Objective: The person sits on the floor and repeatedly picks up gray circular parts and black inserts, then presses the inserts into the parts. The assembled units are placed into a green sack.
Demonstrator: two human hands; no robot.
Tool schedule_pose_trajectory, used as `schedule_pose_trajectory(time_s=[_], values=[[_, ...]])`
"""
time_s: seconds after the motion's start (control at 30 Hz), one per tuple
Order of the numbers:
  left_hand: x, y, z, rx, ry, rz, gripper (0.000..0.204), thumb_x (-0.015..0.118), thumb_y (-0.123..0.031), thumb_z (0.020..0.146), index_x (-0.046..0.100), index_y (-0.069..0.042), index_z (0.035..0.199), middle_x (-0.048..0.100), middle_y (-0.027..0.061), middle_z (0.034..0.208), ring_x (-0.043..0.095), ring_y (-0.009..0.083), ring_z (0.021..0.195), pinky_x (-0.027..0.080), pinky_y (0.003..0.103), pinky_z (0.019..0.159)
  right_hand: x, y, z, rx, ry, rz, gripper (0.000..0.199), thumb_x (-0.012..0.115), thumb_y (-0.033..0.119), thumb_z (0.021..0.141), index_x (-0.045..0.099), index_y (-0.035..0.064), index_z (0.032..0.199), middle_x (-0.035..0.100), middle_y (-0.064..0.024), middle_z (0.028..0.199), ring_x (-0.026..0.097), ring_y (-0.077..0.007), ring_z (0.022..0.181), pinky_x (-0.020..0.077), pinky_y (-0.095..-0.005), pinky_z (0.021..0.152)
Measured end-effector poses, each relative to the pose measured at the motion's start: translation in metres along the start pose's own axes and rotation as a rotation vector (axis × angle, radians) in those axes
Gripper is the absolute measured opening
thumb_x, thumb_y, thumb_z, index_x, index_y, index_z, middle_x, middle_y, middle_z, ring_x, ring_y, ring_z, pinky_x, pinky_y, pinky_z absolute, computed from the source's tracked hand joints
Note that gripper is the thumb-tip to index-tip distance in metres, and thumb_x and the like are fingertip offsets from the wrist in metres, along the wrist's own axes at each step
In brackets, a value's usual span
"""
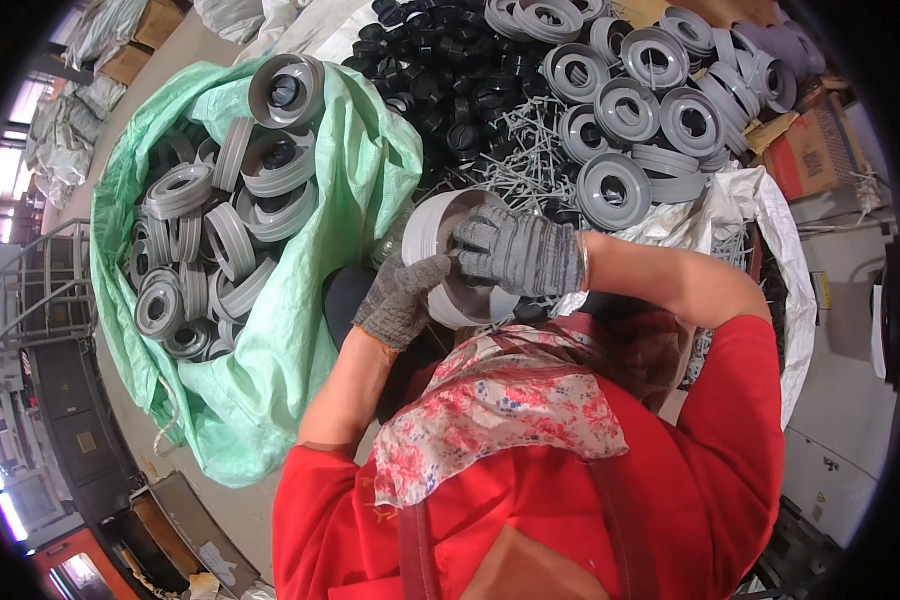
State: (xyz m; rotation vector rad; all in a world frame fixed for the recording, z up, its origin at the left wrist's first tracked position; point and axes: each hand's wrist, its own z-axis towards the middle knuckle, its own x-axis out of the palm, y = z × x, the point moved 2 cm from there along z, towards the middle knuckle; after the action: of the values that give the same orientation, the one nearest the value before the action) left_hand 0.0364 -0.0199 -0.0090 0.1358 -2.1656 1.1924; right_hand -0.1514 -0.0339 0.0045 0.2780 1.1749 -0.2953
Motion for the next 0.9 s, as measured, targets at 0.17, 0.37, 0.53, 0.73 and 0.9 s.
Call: schedule_pose_trajectory(time_s=[0.17, 0.37, 0.53, 0.73, 0.9], values=[[0.010, 0.001, 0.004, -0.062, 0.003, -0.145, 0.058, 0.072, -0.016, 0.075, 0.048, -0.001, 0.126, 0.057, 0.0121, 0.117, 0.058, 0.0225, 0.102, 0.050, 0.037, 0.087, 0.012, -0.003, -0.009, 0.351, -0.085, 0.298, 0.066, 0.075, 0.026, 0.060, 0.051, 0.0056, 0.118, 0.048, -0.0173, 0.118, 0.047, -0.0354, 0.110, 0.0404, -0.0450, 0.095], [0.018, 0.007, 0.002, 0.340, -0.220, 0.795, 0.057, 0.077, -0.027, 0.071, 0.054, 0.000, 0.116, 0.066, 0.0103, 0.095, 0.064, 0.0196, 0.086, 0.051, 0.034, 0.076, 0.023, -0.016, -0.006, 1.172, -0.097, 1.414, 0.049, 0.067, 0.031, 0.078, 0.053, 0.0009, 0.114, 0.061, -0.0098, 0.081, 0.062, -0.0202, 0.076, 0.0510, -0.0298, 0.065], [-0.006, -0.048, -0.010, 0.888, -0.685, 1.634, 0.051, 0.076, -0.024, 0.070, 0.056, -0.003, 0.112, 0.066, 0.0119, 0.092, 0.065, 0.0245, 0.081, 0.052, 0.034, 0.073, 0.026, -0.066, -0.046, 0.637, 0.081, 0.557, 0.049, 0.055, 0.037, 0.089, 0.052, -0.0031, 0.116, 0.061, -0.0157, 0.087, 0.062, -0.0251, 0.075, 0.0500, -0.0361, 0.062], [-0.037, -0.155, -0.045, 1.490, -0.853, 1.053, 0.082, 0.070, -0.012, 0.080, 0.020, -0.001, 0.143, 0.048, 0.0200, 0.130, 0.053, 0.0262, 0.115, 0.046, 0.035, 0.095, 0.059, -0.204, -0.215, 1.431, 0.243, -0.214, 0.024, 0.053, 0.012, 0.078, 0.066, -0.0011, 0.093, 0.065, -0.0251, 0.090, 0.064, -0.0363, 0.089, 0.0509, -0.0440, 0.078], [-0.022, -0.072, 0.015, 0.416, -0.479, 0.774, 0.038, 0.063, -0.007, 0.085, 0.055, 0.002, 0.121, 0.063, 0.0098, 0.109, 0.058, 0.0175, 0.104, 0.046, 0.030, 0.092, 0.091, -0.206, -0.238, 1.307, 0.607, 0.021, 0.024, 0.054, 0.011, 0.076, 0.066, -0.0006, 0.094, 0.065, -0.0245, 0.092, 0.064, -0.0364, 0.088, 0.0511, -0.0450, 0.077]])
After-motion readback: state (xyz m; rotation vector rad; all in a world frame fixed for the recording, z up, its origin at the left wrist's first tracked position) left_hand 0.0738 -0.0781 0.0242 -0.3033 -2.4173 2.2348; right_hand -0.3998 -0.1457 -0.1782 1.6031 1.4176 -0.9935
